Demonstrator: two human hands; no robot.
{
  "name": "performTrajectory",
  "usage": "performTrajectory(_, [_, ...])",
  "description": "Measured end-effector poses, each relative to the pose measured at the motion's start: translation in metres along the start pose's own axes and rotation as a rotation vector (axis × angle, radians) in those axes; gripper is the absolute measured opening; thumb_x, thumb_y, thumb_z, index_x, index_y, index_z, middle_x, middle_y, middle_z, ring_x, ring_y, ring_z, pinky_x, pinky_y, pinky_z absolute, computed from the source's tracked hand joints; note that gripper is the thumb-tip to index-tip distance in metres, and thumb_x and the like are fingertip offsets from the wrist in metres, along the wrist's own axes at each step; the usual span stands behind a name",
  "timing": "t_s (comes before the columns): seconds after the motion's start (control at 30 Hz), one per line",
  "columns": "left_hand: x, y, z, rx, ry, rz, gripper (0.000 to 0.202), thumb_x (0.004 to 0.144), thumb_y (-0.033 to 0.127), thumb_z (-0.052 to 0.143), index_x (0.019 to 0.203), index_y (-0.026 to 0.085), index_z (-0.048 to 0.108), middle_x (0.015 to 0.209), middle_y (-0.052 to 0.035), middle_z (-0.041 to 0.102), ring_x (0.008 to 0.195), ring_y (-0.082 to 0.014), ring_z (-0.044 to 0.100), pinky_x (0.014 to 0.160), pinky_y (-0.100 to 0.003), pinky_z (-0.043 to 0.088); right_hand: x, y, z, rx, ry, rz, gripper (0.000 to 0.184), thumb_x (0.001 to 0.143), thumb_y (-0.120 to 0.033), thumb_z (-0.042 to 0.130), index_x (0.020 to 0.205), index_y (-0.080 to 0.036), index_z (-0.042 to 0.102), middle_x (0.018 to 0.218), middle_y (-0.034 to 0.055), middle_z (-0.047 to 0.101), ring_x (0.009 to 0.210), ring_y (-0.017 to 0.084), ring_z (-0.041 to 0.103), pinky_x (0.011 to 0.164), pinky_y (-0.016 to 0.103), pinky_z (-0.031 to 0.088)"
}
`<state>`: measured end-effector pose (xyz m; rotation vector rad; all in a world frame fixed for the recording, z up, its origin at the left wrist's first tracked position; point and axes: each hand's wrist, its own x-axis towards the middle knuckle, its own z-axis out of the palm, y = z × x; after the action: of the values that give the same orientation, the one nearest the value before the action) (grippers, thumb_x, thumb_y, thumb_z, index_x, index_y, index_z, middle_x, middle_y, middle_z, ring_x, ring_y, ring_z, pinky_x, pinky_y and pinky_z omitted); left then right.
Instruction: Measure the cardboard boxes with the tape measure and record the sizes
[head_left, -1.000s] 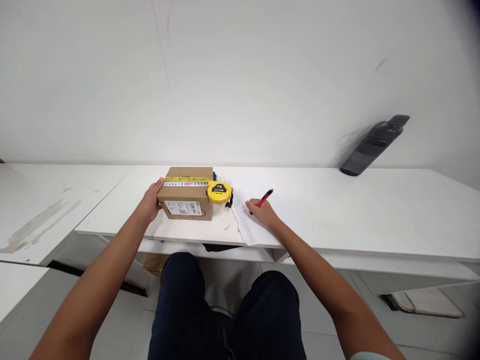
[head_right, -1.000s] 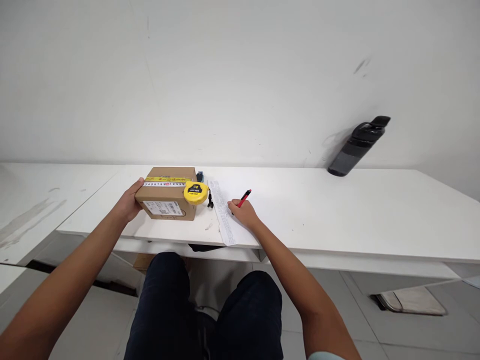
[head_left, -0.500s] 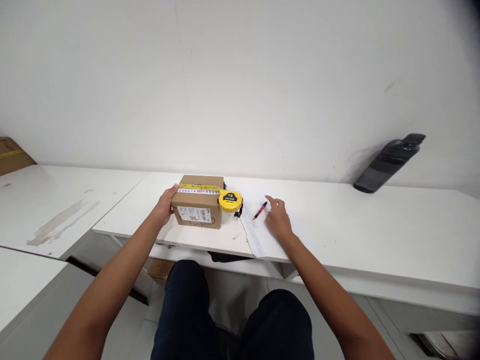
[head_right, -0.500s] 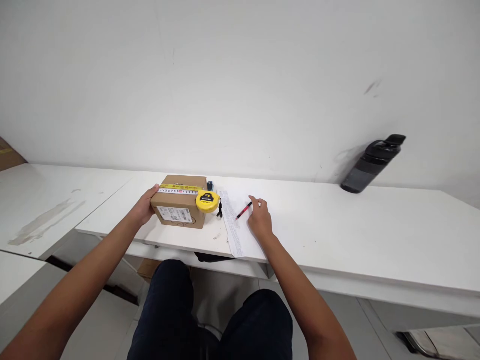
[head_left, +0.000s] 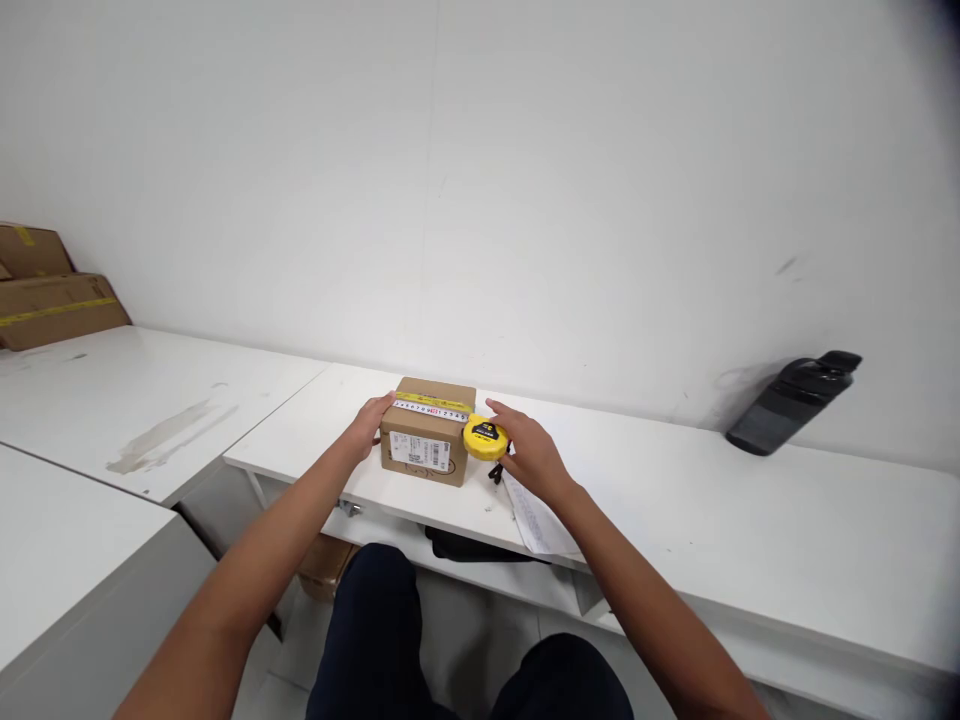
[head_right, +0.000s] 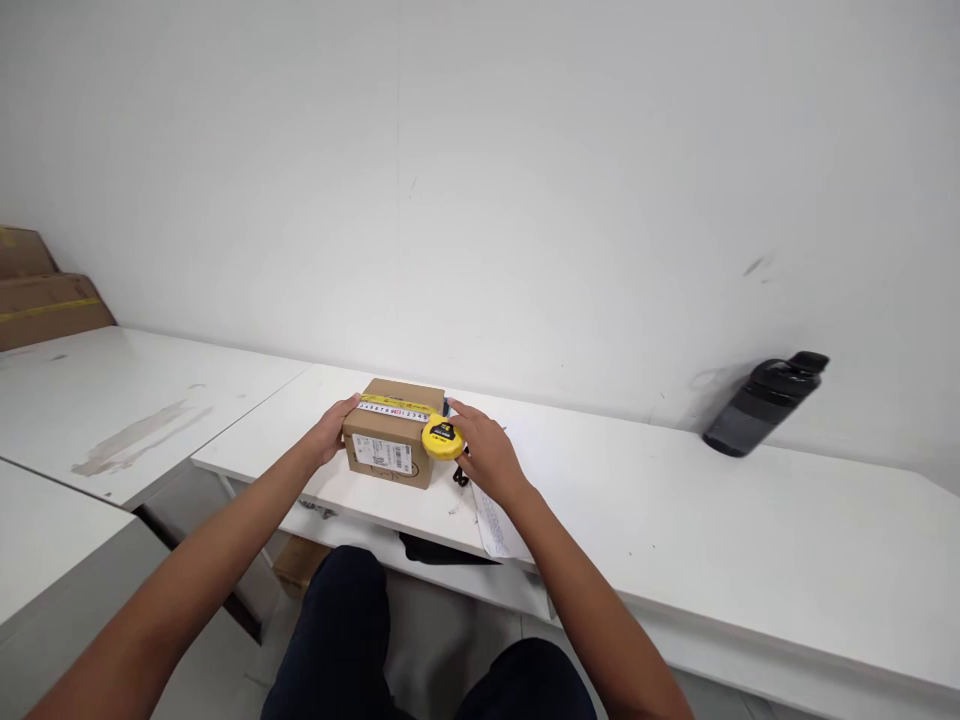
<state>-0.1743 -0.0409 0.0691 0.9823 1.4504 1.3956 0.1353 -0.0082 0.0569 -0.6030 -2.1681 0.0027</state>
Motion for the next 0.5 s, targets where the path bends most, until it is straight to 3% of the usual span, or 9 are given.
performTrajectory(0.1, [0.007,0.011,-0.002,0.133,0.067,-0.029,0.057,0.064,0.073,0.070,0.091,0.023,0.063,0.104,-0.0126,0.073,0.102,-0.0351,0.063,0.076,-0.042,0.044,0.000,-0.018,-0.003,-0.011,0.017,0.042,0.030,0.085,-0.028,0.058,0.114,-0.022,0.060,0.134,0.0133,0.064,0.113,0.031,0.066,0.088,0.047,0.055])
performTrajectory(0.17, [0.018,0.024,0.000,0.287,0.104,0.030,0.051,0.061,0.067,0.076,0.081,0.022,0.063,0.096,-0.0140,0.073,0.100,-0.0368,0.063,0.076,-0.043,0.043,-0.001,-0.040,0.004,0.009,0.124,0.089,0.029,0.084,-0.035,0.063,0.110,-0.024,0.059,0.124,0.0125,0.069,0.109,0.030,0.067,0.089,0.046,0.055])
performTrajectory(0.27, [0.039,0.047,0.015,0.478,0.112,0.159,0.045,0.050,0.052,0.086,0.073,0.023,0.060,0.089,-0.0129,0.071,0.099,-0.0388,0.063,0.075,-0.041,0.043,0.004,-0.081,0.031,0.076,0.369,0.177,0.029,0.086,-0.033,0.062,0.113,-0.025,0.054,0.114,0.0112,0.071,0.108,0.028,0.067,0.093,0.045,0.054])
performTrajectory(0.33, [0.050,0.062,0.031,0.498,0.095,0.195,0.049,0.046,0.047,0.089,0.077,0.023,0.060,0.096,-0.0144,0.071,0.104,-0.0411,0.062,0.075,-0.040,0.044,0.010,-0.107,0.054,0.121,0.483,0.175,0.029,0.086,-0.031,0.061,0.113,-0.026,0.049,0.118,0.0125,0.068,0.112,0.027,0.065,0.094,0.046,0.054])
performTrajectory(0.43, [0.058,0.079,0.055,0.524,0.086,0.242,0.063,0.053,0.061,0.083,0.096,0.021,0.061,0.118,-0.0213,0.067,0.115,-0.0428,0.059,0.079,-0.041,0.045,0.024,-0.134,0.079,0.169,0.671,0.309,0.029,0.085,-0.031,0.063,0.106,-0.027,0.045,0.132,0.0182,0.059,0.122,0.030,0.059,0.086,0.046,0.055])
performTrajectory(0.5, [0.061,0.087,0.068,0.711,0.061,0.245,0.072,0.069,0.078,0.063,0.110,0.019,0.059,0.127,-0.0232,0.063,0.119,-0.0406,0.058,0.084,-0.042,0.045,0.032,-0.141,0.085,0.231,0.818,0.479,0.029,0.085,-0.032,0.064,0.105,-0.026,0.043,0.140,0.0206,0.053,0.115,0.028,0.062,0.077,0.042,0.056])
